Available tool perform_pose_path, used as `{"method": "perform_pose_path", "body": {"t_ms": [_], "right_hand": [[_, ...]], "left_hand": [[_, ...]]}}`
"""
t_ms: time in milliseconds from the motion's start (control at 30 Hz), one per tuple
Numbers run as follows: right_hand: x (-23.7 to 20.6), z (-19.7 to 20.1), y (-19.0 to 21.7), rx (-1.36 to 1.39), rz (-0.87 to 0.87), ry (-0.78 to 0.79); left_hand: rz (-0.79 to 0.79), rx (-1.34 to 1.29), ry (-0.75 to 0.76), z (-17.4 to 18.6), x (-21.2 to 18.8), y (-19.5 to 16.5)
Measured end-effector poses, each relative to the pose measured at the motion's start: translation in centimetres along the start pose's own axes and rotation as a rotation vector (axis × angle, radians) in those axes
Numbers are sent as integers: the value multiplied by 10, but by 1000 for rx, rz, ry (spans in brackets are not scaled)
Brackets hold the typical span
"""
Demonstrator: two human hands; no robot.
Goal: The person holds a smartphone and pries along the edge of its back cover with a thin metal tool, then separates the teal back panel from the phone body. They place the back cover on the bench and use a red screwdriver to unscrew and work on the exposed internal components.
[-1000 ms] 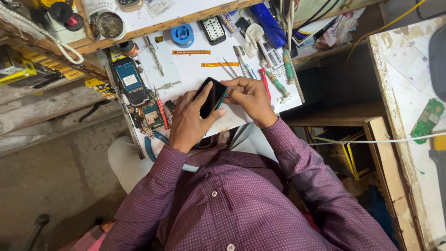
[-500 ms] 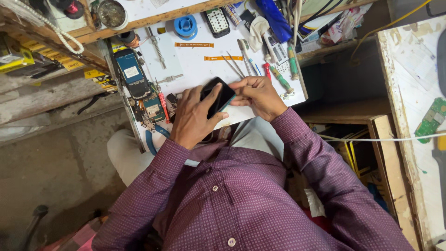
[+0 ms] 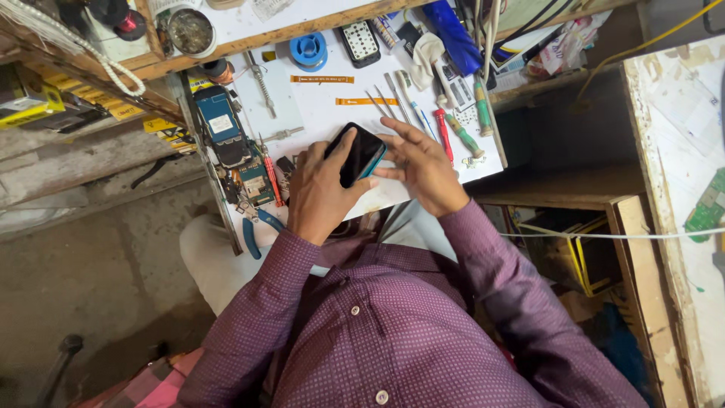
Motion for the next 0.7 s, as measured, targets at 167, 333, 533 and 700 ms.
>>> {"method": "perform_pose_path", "body": {"t_ms": [167, 333, 533, 700], "right_hand": [[-16, -10, -4, -20, 96, -22], [-23, -18, -9, -89, 123, -47], [-27, -24, -14, -163, 139, -95], [-30, -30, -16, -182, 121, -28]], "left_hand": [[127, 56, -14, -6, 3, 7], [160, 7, -27, -8, 4, 12], [181, -81, -21, -9, 8, 22], [209, -143, -44, -5, 8, 26]]}}
Point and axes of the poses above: each hand's wrist, its own x-axis towards the middle knuckle, its own z-axis out of the back of the hand, y = z × x, the point moved 10 cm from there along x, towards the middle knuckle, and after that the axes turned 8 degrees about -y, right-handed, at the moved point
